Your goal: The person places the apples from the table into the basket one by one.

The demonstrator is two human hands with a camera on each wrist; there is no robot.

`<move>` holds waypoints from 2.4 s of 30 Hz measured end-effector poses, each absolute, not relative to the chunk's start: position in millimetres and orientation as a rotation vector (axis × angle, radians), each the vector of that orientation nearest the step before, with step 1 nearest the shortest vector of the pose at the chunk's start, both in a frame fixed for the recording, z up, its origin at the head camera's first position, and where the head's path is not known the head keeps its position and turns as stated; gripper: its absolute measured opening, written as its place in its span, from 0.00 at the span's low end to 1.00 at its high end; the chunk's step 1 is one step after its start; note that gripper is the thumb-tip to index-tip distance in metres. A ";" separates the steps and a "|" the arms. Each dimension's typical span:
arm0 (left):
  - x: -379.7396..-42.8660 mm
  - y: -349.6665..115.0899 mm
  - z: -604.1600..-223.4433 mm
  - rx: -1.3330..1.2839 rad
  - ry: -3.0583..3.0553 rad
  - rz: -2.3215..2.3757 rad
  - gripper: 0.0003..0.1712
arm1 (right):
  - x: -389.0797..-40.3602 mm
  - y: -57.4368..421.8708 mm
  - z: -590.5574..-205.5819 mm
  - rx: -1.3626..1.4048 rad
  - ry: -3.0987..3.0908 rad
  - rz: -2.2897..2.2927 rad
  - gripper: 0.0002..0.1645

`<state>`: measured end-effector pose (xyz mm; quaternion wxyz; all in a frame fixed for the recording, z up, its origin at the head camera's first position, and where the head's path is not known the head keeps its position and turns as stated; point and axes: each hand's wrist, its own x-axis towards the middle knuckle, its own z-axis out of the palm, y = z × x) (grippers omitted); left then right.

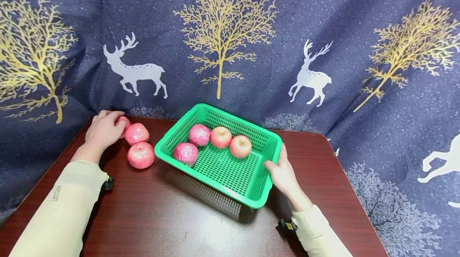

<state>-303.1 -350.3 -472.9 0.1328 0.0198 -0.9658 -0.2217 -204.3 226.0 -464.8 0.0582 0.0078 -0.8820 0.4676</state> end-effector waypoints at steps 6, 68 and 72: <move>-303.2 -348.1 -474.3 0.060 -2.825 -0.636 0.28 | -204.6 226.5 -465.1 0.013 -2.679 1.380 0.55; -306.3 -353.3 -483.8 0.044 -2.874 -0.628 0.28 | -205.2 224.9 -462.4 0.009 -2.681 1.421 0.55; -305.8 -354.9 -485.2 0.055 -2.872 -0.594 0.27 | -205.3 224.7 -462.7 0.033 -2.662 1.449 0.54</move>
